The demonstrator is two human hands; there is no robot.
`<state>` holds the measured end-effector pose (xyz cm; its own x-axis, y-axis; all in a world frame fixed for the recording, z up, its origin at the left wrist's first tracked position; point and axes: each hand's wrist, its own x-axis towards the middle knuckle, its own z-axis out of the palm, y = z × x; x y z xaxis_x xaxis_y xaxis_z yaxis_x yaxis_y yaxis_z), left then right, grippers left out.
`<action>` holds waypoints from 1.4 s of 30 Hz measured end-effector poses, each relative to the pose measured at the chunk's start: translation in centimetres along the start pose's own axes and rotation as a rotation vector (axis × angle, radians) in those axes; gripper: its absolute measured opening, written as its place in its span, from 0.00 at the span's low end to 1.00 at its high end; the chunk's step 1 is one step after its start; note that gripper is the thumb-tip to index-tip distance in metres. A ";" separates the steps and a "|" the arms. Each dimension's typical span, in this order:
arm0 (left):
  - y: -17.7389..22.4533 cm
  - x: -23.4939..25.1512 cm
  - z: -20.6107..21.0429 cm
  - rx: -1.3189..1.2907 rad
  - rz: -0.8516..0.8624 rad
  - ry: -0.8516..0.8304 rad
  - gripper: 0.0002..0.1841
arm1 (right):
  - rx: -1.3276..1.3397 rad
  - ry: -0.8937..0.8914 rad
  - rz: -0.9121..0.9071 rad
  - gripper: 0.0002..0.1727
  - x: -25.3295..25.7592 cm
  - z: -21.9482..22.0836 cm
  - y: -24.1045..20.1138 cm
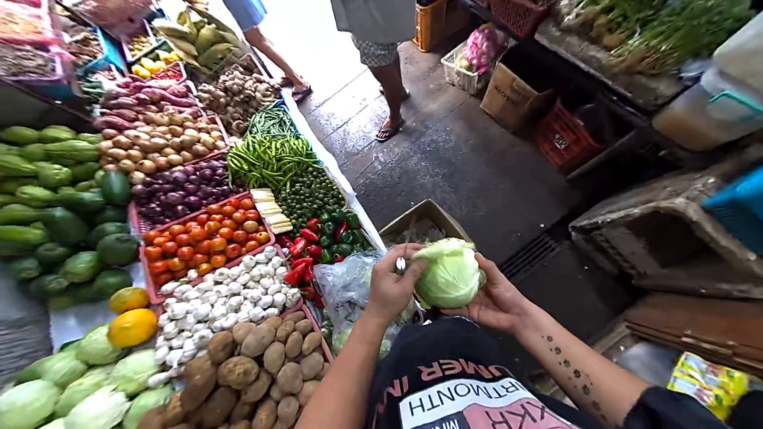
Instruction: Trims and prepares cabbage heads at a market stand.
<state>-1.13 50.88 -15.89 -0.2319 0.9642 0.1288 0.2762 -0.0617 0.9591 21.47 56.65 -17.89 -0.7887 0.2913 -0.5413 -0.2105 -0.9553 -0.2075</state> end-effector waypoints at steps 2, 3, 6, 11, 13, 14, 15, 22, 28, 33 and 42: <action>0.3 0.3 -0.6 0.186 -0.040 0.101 0.11 | -0.048 -0.079 0.003 0.52 -0.3 -0.5 0.2; 0.5 0.2 -0.7 0.299 -0.041 0.116 0.13 | -0.075 -0.111 -0.003 0.53 -0.8 -0.8 0.3; 1.6 0.1 0.0 0.515 0.010 0.148 0.13 | -0.206 -0.170 -0.111 0.45 -1.9 -1.1 0.1; 1.7 3.1 1.3 0.557 0.058 0.203 0.12 | -0.314 -0.325 -0.292 0.26 -3.5 -3.1 -1.1; 1.6 4.4 1.7 0.592 0.061 0.195 0.12 | -0.358 -0.285 -0.366 0.21 -4.4 -3.4 -1.4; 1.4 4.8 1.9 0.608 0.049 0.183 0.12 | -0.349 -0.275 -0.380 0.20 -4.4 -3.9 -1.4; 1.2 5.2 2.0 0.617 0.023 0.166 0.13 | -0.333 -0.257 -0.374 0.20 -4.3 -4.2 -1.4; -1.3 5.8 2.6 0.692 -0.152 0.089 0.17 | -0.327 -0.380 -0.142 0.27 -3.0 -5.5 -1.2; -7.7 4.6 2.5 0.678 -0.551 -0.162 0.36 | -0.629 -0.652 0.003 0.38 -0.5 -4.0 -2.3; -7.3 -0.8 -1.1 -0.028 -0.846 -0.087 0.32 | -0.849 -0.262 -0.165 0.64 0.6 -2.0 -3.2; -0.6 -11.5 -5.8 -0.850 -0.667 0.305 0.57 | -0.813 -0.301 -0.139 0.70 9.1 5.9 2.7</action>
<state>-4.02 38.33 -16.46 -0.3470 0.7737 -0.5301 -0.6875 0.1746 0.7049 10.32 56.45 -18.59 -0.9294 0.2675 -0.2543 0.0706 -0.5473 -0.8340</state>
